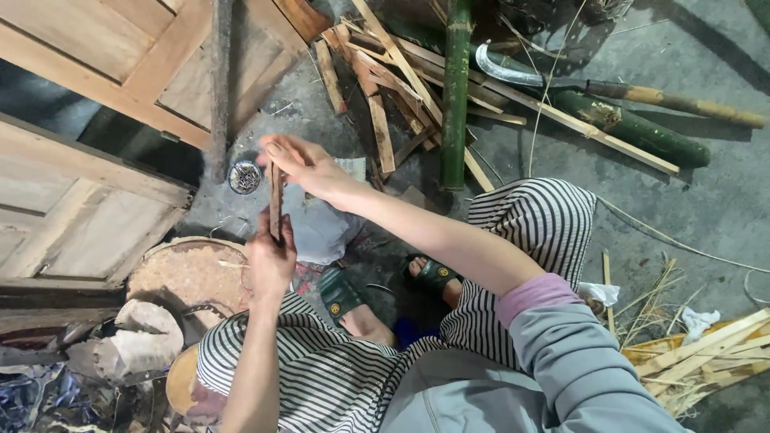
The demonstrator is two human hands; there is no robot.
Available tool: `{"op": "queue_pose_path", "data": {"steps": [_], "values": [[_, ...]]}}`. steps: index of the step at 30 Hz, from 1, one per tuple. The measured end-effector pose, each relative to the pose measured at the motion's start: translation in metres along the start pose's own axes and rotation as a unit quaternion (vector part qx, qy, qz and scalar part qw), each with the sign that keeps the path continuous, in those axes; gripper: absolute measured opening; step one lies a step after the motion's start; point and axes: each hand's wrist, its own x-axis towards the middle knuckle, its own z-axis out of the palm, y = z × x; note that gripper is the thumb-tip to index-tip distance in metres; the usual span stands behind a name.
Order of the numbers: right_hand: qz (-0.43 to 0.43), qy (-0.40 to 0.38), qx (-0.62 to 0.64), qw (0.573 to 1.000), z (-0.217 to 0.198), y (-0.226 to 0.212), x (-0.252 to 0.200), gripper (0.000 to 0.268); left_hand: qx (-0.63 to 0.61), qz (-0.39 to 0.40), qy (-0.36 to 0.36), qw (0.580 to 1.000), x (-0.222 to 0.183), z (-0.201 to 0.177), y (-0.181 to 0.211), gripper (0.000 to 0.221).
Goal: Refining a wooden component by scraping it with a curved blade.
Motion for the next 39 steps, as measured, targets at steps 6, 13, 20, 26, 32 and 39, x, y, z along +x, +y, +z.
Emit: {"op": "queue_pose_path", "data": {"steps": [6, 13, 20, 26, 32, 39], "values": [[0.050, 0.070, 0.051, 0.995, 0.015, 0.012, -0.002, 0.052, -0.149, 0.052, -0.026, 0.987, -0.012, -0.004, 0.008, 0.026], [0.134, 0.118, 0.036, 0.983, 0.048, 0.022, -0.011, 0.051, -0.314, -0.027, -0.158, 0.936, -0.024, -0.029, 0.009, 0.049], [0.078, -0.133, 0.266, 0.952, 0.054, -0.016, -0.036, 0.025, -0.646, -0.011, -0.345, 0.680, -0.045, 0.007, -0.080, 0.087], [0.126, -0.054, 0.319, 0.938, 0.059, 0.018, -0.032, 0.016, -0.553, -0.045, -0.288, 0.781, -0.052, -0.001, -0.059, 0.067], [0.088, -0.108, 0.245, 0.960, 0.048, 0.038, -0.034, 0.037, -0.138, 0.005, -0.080, 0.987, -0.060, -0.027, -0.015, 0.038], [0.154, -0.137, 0.240, 0.949, 0.050, -0.006, -0.061, 0.040, -0.512, -0.097, -0.231, 0.822, -0.077, 0.011, -0.076, 0.049]]}}
